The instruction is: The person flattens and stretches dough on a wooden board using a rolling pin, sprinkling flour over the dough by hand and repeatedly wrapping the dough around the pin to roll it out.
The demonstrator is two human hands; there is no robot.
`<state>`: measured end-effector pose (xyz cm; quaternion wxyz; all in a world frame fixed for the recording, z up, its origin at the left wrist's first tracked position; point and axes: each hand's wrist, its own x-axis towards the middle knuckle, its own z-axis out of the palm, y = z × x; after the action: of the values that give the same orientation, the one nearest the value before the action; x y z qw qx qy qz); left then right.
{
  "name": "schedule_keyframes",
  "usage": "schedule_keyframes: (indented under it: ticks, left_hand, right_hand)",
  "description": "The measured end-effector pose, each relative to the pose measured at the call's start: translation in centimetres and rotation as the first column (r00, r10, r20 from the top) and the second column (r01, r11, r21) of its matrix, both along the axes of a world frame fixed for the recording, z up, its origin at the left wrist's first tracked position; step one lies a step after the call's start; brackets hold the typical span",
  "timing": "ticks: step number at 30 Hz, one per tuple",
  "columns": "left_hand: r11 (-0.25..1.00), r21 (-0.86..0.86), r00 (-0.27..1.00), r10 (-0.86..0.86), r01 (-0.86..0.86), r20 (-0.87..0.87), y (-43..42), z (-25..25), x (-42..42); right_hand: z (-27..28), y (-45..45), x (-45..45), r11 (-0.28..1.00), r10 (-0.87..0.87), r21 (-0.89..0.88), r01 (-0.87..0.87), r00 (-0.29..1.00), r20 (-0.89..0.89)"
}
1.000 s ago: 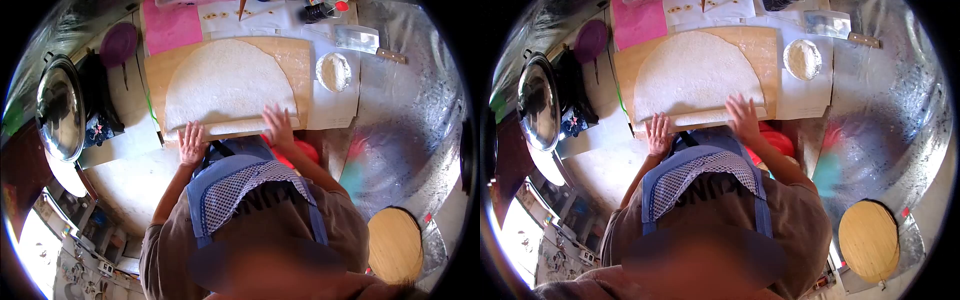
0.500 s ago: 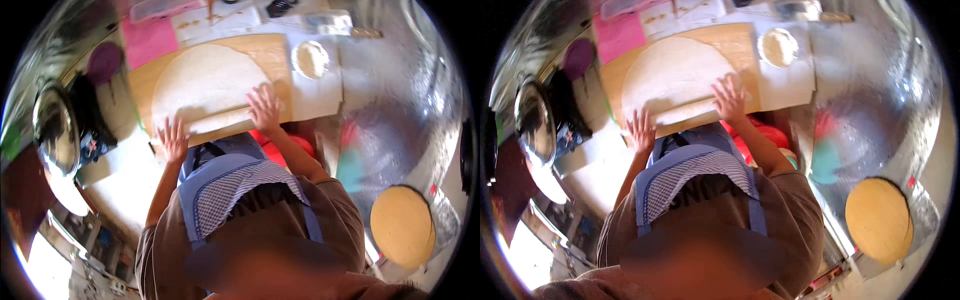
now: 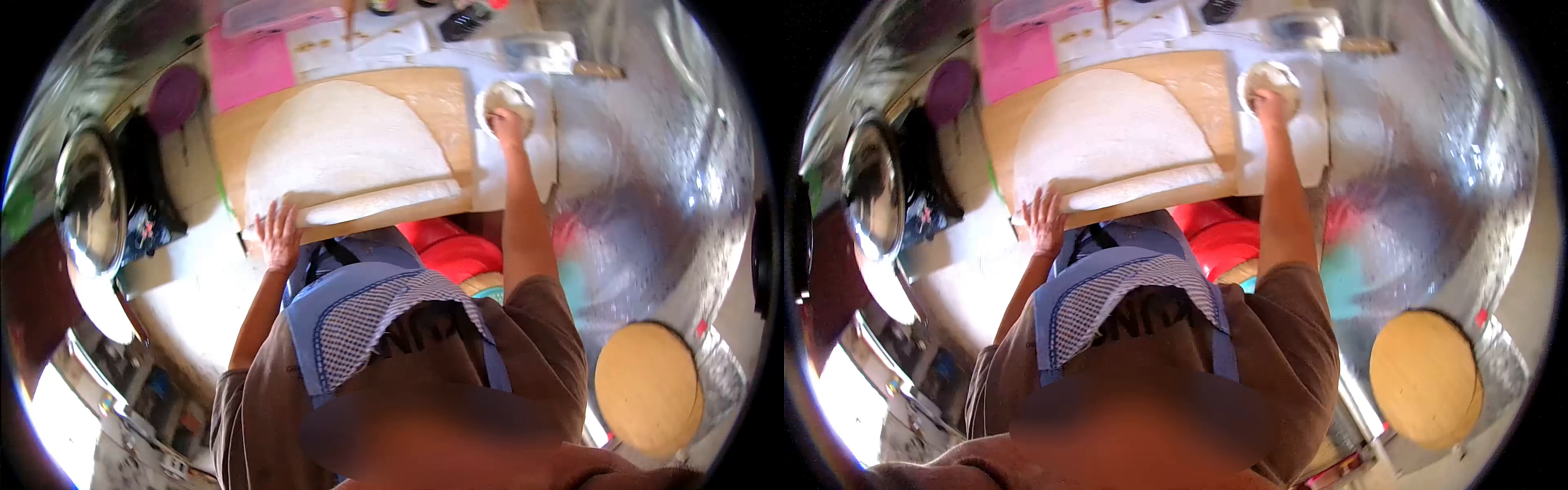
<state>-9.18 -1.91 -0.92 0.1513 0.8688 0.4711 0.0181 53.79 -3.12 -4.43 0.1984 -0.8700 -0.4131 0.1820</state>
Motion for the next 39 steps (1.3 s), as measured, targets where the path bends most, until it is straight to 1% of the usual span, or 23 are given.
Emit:
schedule_keyframes:
  ticks: [1, 3, 5, 6, 8, 10, 11, 12, 13, 16, 19, 23, 25, 26, 28, 29, 31, 32, 33, 34, 36, 37, 39]
  left_hand:
    - [1.000, 0.015, 1.000, -0.020, 0.020, 0.023, -0.1, -0.1, -0.2]
    - [1.000, 0.004, 1.000, 0.016, -0.016, 0.014, -0.3, 0.1, -0.1]
    - [1.000, -0.016, 0.999, 0.024, -0.023, 0.027, -0.5, 0.2, -0.1]
    - [1.000, -0.020, 0.999, 0.025, -0.024, 0.035, -0.7, 0.5, 0.0]
    - [0.999, -0.030, 0.999, 0.023, -0.022, 0.047, -0.7, 0.8, 0.1]
    - [0.999, -0.023, 0.997, 0.027, -0.025, 0.069, -1.0, 0.8, 0.1]
    - [0.999, -0.014, 0.996, 0.031, -0.030, 0.080, -1.0, 0.7, 0.1]
    - [0.999, -0.015, 0.996, 0.032, -0.031, 0.088, -1.1, 0.6, 0.0]
    - [1.000, -0.009, 0.996, 0.022, -0.021, 0.089, -1.3, 0.6, -0.1]
    - [1.000, -0.006, 0.997, 0.008, -0.007, 0.075, -1.8, 0.3, -0.5]
    - [1.000, -0.014, 1.000, 0.000, 0.000, -0.002, -2.3, 0.5, -0.7]
    - [0.999, -0.039, 0.997, 0.007, -0.004, 0.079, -2.1, 0.4, -1.0]
    - [0.998, -0.058, 0.992, -0.019, 0.027, 0.126, -2.1, 0.2, -1.2]
    - [0.997, -0.067, 0.990, -0.017, 0.027, 0.141, -2.3, 0.0, -1.3]
    - [0.997, -0.063, 0.989, -0.027, 0.036, 0.145, -2.8, -0.4, -1.6]
    - [0.997, -0.060, 0.988, -0.036, 0.046, 0.153, -3.1, -0.6, -1.8]
    - [0.997, -0.059, 0.988, -0.046, 0.055, 0.145, -3.2, -0.6, -2.0]
    - [0.997, -0.047, 0.992, -0.052, 0.058, 0.113, -3.1, -0.5, -2.0]
    - [0.998, -0.033, 0.995, -0.052, 0.054, 0.082, -3.0, -0.3, -1.7]
    - [0.998, -0.031, 0.995, -0.050, 0.053, 0.091, -2.6, -0.1, -1.2]
    - [1.000, 0.001, 0.997, 0.016, -0.017, 0.071, -0.8, 0.3, 0.0]
    - [0.999, 0.003, 0.997, 0.038, -0.039, 0.067, 0.4, 0.7, 0.6]
    - [0.999, 0.044, 1.000, 0.024, -0.024, -0.017, 3.7, 1.6, 2.1]
  right_hand:
    - [-0.1, 0.1, -0.3, 0.986, -0.122, 0.078, 0.146, 0.960, -0.253]
    - [5.9, 1.6, -4.5, 0.917, -0.093, 0.273, 0.291, 0.821, -0.563]
    - [12.4, 3.5, -11.7, 0.897, -0.007, 0.332, 0.293, 0.759, -0.651]
    - [14.1, 4.5, -15.2, 0.864, 0.053, 0.383, 0.328, 0.696, -0.716]
    - [14.4, 6.1, -19.5, 0.864, 0.226, 0.443, 0.238, 0.604, -0.764]
    - [10.0, 7.0, -21.7, 0.933, 0.215, 0.359, 0.024, 0.764, -0.609]
    - [8.9, 6.8, -22.8, 0.889, 0.400, 0.372, -0.268, 0.850, -0.343]
    - [7.5, 6.3, -23.3, 0.854, 0.502, 0.196, -0.483, 0.863, -0.060]
    - [5.9, 5.8, -23.8, 0.785, 0.613, -0.040, -0.618, 0.765, 0.200]
    - [1.9, 5.8, -25.9, 0.785, 0.589, -0.023, -0.619, 0.735, 0.337]
    - [1.4, 10.6, -31.3, 0.781, 0.587, 0.010, -0.624, 0.740, 0.329]
    - [1.4, 13.6, -41.8, 0.557, 0.785, 0.083, -0.826, 0.557, 0.272]
    - [0.7, 13.1, -46.6, 0.385, 0.903, 0.138, -0.912, 0.404, 0.149]
    - [0.7, 12.4, -47.5, 0.383, 0.904, 0.142, -0.913, 0.402, 0.145]
    - [1.5, 11.6, -48.6, -0.058, 0.964, -0.059, -0.997, -0.071, 0.255]
    - [1.7, 11.9, -48.1, -0.059, 0.964, -0.057, -0.997, -0.072, 0.255]
    - [2.4, 12.9, -44.8, 0.026, 0.993, -0.006, -1.000, 0.025, 0.118]
    - [2.3, 12.8, -42.7, 0.196, 0.959, 0.085, -0.977, 0.209, 0.189]
    - [3.6, 12.8, -40.4, 0.370, 0.912, 0.119, -0.921, 0.385, 0.142]
    - [2.9, 12.5, -38.0, 0.498, 0.826, 0.137, -0.856, 0.517, 0.227]
    - [2.9, 11.2, -32.8, 0.674, 0.670, 0.020, -0.738, 0.623, 0.404]
    - [2.4, 10.0, -30.5, 0.757, 0.589, 0.053, -0.651, 0.716, 0.375]
    - [3.0, 7.2, -27.1, 0.832, 0.508, 0.042, -0.553, 0.791, 0.340]
